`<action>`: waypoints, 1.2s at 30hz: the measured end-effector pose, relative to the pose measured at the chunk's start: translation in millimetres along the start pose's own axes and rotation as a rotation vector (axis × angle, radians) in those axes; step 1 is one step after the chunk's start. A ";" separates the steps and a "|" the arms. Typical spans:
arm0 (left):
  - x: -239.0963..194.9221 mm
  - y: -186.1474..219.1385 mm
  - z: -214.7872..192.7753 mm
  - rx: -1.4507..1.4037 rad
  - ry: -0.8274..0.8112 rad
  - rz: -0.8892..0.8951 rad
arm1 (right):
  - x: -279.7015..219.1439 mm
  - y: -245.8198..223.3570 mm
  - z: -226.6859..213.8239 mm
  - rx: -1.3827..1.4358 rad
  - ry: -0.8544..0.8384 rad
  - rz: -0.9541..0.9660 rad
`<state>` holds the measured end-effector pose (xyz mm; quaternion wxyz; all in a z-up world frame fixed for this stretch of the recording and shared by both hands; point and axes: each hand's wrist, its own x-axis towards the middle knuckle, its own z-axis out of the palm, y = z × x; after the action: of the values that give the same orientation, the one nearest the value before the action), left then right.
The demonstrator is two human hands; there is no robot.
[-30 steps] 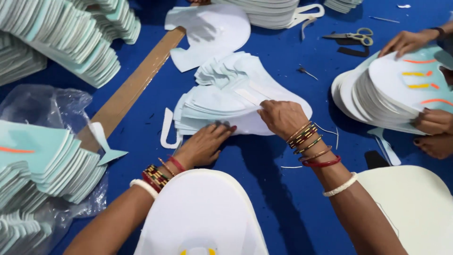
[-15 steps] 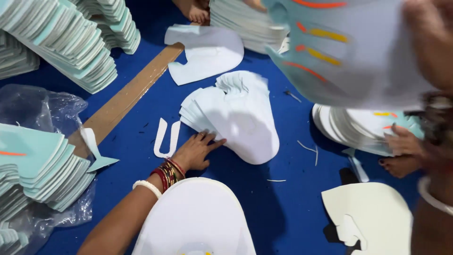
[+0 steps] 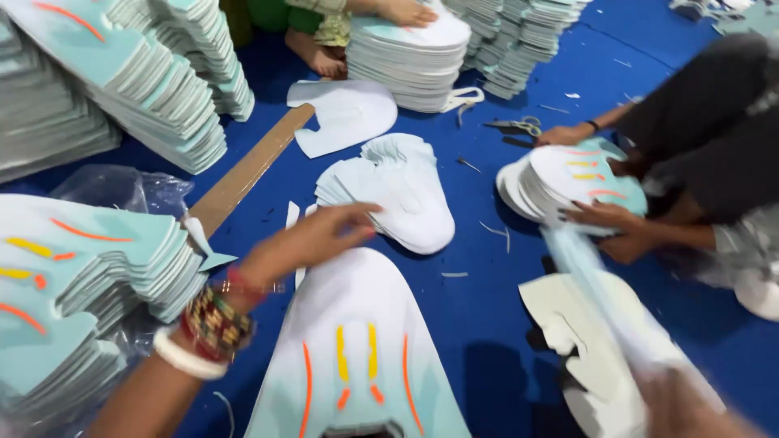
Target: The person stacks and organizes shoe upper components on the floor of a manufacturing facility.
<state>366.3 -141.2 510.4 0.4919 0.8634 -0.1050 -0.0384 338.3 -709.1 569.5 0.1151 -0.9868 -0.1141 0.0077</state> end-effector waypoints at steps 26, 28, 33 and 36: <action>-209.9 103.7 300.5 0.217 -0.224 0.751 | -250.2 -100.6 132.3 0.385 0.024 -0.144; -215.8 106.2 302.0 0.231 -0.169 0.746 | -244.1 -101.8 124.5 0.426 -0.037 -0.073; -218.8 106.5 311.4 0.283 -0.036 0.765 | -226.6 -94.3 110.8 0.454 -0.310 0.293; -217.7 109.2 316.9 0.378 0.063 0.796 | -220.0 -80.7 117.1 0.639 -0.278 0.230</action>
<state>84.6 -414.1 433.4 0.3050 0.8311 -0.4197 0.2002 101.2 -656.2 471.6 0.3993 -0.8969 -0.0088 0.1900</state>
